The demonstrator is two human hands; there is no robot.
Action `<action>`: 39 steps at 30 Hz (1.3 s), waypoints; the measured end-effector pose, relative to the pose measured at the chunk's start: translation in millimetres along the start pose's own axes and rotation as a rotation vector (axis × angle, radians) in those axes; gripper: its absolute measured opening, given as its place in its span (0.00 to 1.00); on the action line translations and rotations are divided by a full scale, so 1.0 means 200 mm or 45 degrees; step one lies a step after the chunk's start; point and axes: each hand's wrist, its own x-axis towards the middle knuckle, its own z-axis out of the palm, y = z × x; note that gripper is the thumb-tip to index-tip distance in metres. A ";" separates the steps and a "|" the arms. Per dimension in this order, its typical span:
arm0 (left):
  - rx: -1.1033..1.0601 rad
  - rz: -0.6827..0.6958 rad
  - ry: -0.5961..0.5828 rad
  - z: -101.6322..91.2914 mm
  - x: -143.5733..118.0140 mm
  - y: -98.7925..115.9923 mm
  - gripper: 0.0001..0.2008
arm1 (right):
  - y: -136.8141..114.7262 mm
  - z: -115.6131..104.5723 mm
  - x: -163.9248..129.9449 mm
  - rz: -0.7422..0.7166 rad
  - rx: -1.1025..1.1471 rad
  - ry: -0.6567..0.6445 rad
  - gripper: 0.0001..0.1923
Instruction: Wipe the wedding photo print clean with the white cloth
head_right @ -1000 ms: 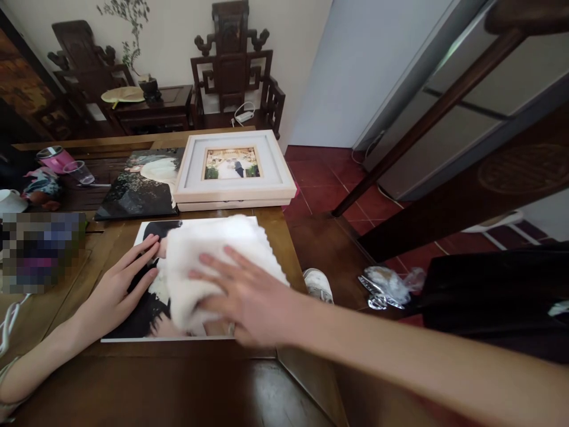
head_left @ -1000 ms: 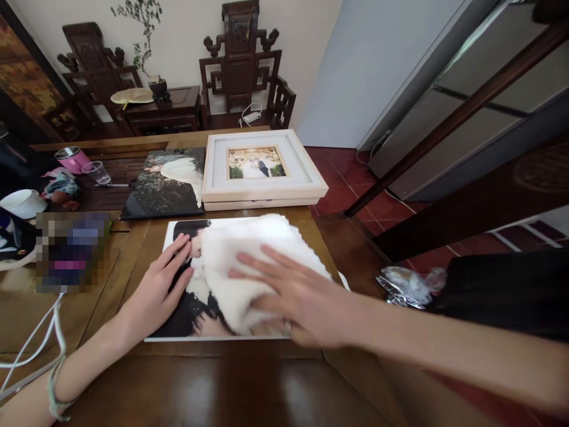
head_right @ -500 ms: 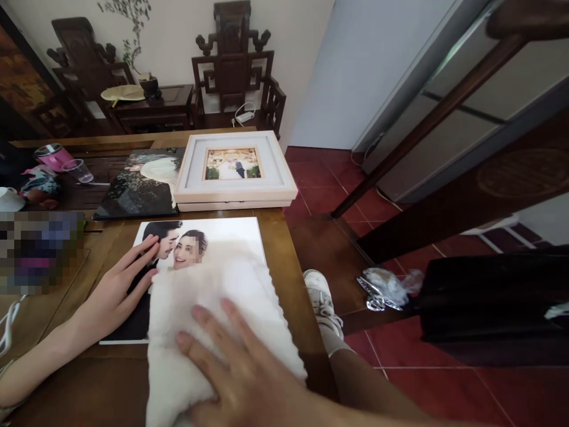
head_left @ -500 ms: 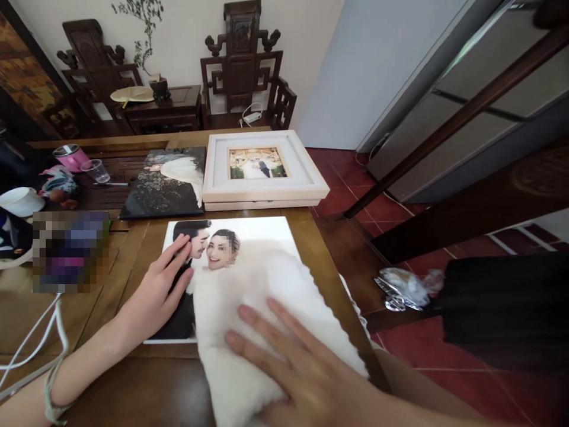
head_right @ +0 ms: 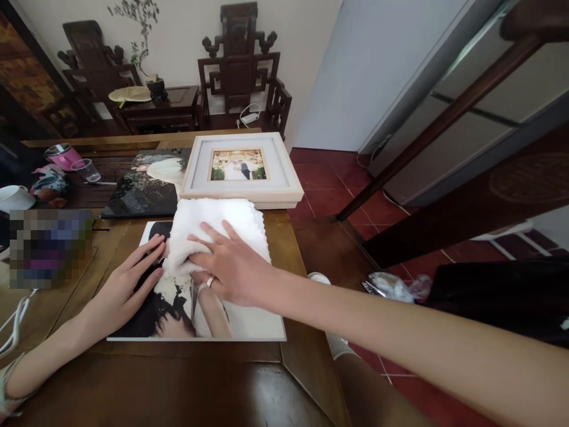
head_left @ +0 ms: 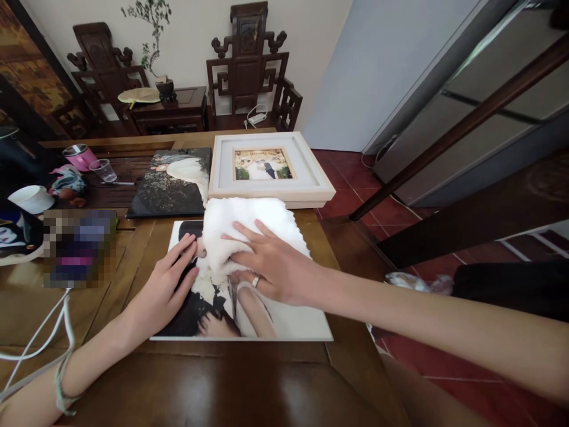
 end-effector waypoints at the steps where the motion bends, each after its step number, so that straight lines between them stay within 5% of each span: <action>1: -0.001 -0.003 0.000 0.00 0.00 0.00 0.26 | -0.03 0.01 -0.01 0.012 -0.005 0.003 0.14; 5: 0.000 -0.007 -0.020 0.00 0.00 0.00 0.26 | -0.23 0.09 -0.17 -0.073 0.014 0.091 0.11; 10: 0.012 -0.024 -0.023 0.00 -0.01 0.00 0.26 | -0.43 0.21 -0.39 -0.279 -0.100 0.402 0.05; 14: 0.011 -0.029 -0.030 0.00 -0.01 0.00 0.27 | -0.32 0.15 -0.35 -0.212 -0.030 0.245 0.05; 18: 0.004 -0.050 -0.030 0.00 -0.01 0.00 0.26 | -0.08 0.04 -0.18 -0.065 -0.087 0.042 0.15; 22: -0.004 -0.050 -0.031 0.00 -0.01 0.01 0.25 | 0.04 -0.02 0.00 0.038 -0.201 -0.056 0.15; 28: -0.031 -0.008 -0.014 -0.01 0.00 0.00 0.24 | -0.17 0.07 -0.07 -0.141 -0.164 -0.023 0.15; 31: -0.044 0.002 -0.031 -0.01 0.00 -0.01 0.24 | -0.33 0.18 -0.23 -0.355 -0.185 0.185 0.10; 34: -0.051 0.007 -0.021 -0.01 0.00 -0.01 0.24 | -0.40 0.23 -0.35 -0.401 -0.302 0.456 0.19; 39: -0.058 -0.003 -0.022 -0.01 0.00 0.00 0.24 | -0.27 0.10 -0.31 -0.283 -0.032 0.144 0.08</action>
